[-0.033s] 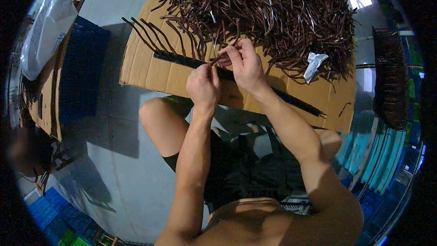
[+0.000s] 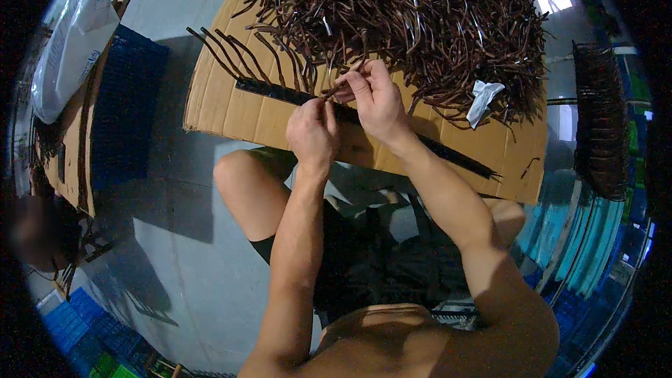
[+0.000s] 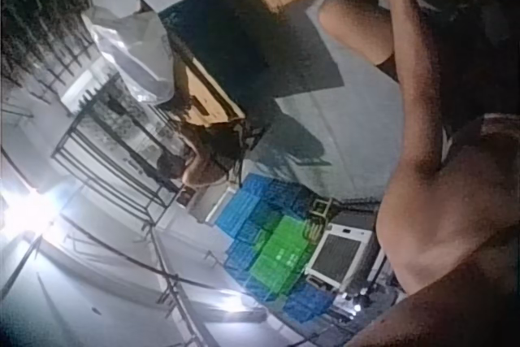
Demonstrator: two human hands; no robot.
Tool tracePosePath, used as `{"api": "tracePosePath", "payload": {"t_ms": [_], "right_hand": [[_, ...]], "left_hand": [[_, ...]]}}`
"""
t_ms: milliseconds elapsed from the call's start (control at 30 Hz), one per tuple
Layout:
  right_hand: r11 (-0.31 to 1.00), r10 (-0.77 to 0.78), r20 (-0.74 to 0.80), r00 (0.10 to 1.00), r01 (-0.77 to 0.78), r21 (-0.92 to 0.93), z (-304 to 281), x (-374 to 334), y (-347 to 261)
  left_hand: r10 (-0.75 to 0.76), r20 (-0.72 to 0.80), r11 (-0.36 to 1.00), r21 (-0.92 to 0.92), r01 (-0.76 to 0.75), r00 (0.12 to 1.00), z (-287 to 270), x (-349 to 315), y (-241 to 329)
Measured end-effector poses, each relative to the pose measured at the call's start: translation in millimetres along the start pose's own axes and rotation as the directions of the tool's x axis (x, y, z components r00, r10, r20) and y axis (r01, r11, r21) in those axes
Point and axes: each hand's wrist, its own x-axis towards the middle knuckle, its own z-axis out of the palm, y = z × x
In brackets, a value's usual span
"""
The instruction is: The person sits on the floor and repeatedly picks up small dark hooks from a pile on a cardboard sheet, inserts them into a long black strip, and places the assembled strip into a nearby blue basket. The process is repeated continuously.
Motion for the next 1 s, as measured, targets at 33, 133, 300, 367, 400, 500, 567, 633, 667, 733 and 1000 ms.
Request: {"api": "tracePosePath", "payload": {"t_ms": [33, 133, 300, 367, 400, 500, 567, 633, 667, 733, 1000], "right_hand": [[1.000, 0.017, 0.000, 1.000, -0.017, 0.022, 0.1, -0.1, -0.8], [0.996, -0.020, 0.021, 1.000, 0.022, -0.087, -0.1, -2.3, -11.8], [0.862, -0.103, 0.383, 0.918, 0.274, -0.426, -1.3, 16.5, -36.6], [0.887, -0.014, 0.585, 0.811, 0.280, -0.367, -15.5, 43.9, -20.2], [0.823, -0.091, 0.537, 0.839, 0.367, -0.433, -16.9, 56.3, -5.8], [0.525, -0.098, 0.488, 0.867, 0.461, -0.715, -3.4, 63.3, 7.7], [0.353, -0.116, 0.464, 0.878, 0.473, -0.807, 4.3, 64.3, 9.4], [0.269, -0.209, 0.450, 0.868, 0.493, -0.827, 7.1, 61.1, 14.4], [0.253, -0.263, 0.492, 0.830, 0.551, -0.795, 1.1, 64.4, 22.2], [0.383, -0.307, 0.486, 0.818, 0.574, -0.724, -5.8, 60.1, 19.8], [0.994, -0.034, 0.027, 0.999, 0.037, -0.107, -3.5, 8.3, -16.0]], "left_hand": [[-0.003, -0.003, 1.000, -0.011, 0.003, 1.000, 1.0, -0.2, -0.7], [0.002, -0.026, 1.000, -0.026, -0.003, 1.000, 3.1, -0.8, -0.7], [-0.049, -0.027, 0.999, 0.013, 0.049, 0.998, -0.8, -3.6, -11.5], [-0.114, -0.073, 0.993, -0.047, 0.111, 0.991, -3.1, -1.0, -12.7], [-0.149, -0.067, 0.989, 0.004, 0.149, 0.987, -6.4, 1.6, -15.1], [-0.215, -0.042, 0.976, -0.033, 0.214, 0.976, -12.7, 8.0, -8.5], [-0.114, -0.090, 0.989, -0.100, 0.105, 0.989, -6.6, 4.8, -4.5], [-0.037, -0.065, 0.996, -0.077, 0.032, 0.997, -1.8, 1.1, -5.0], [-0.059, -0.029, 0.993, -0.101, 0.056, 0.998, 0.9, -0.3, -4.5], [-0.055, -0.009, 0.998, -0.021, 0.054, 0.998, -2.3, -1.0, -9.3], [0.004, -0.036, 1.000, 0.002, -0.004, 0.999, -4.0, -1.2, -5.2]]}}
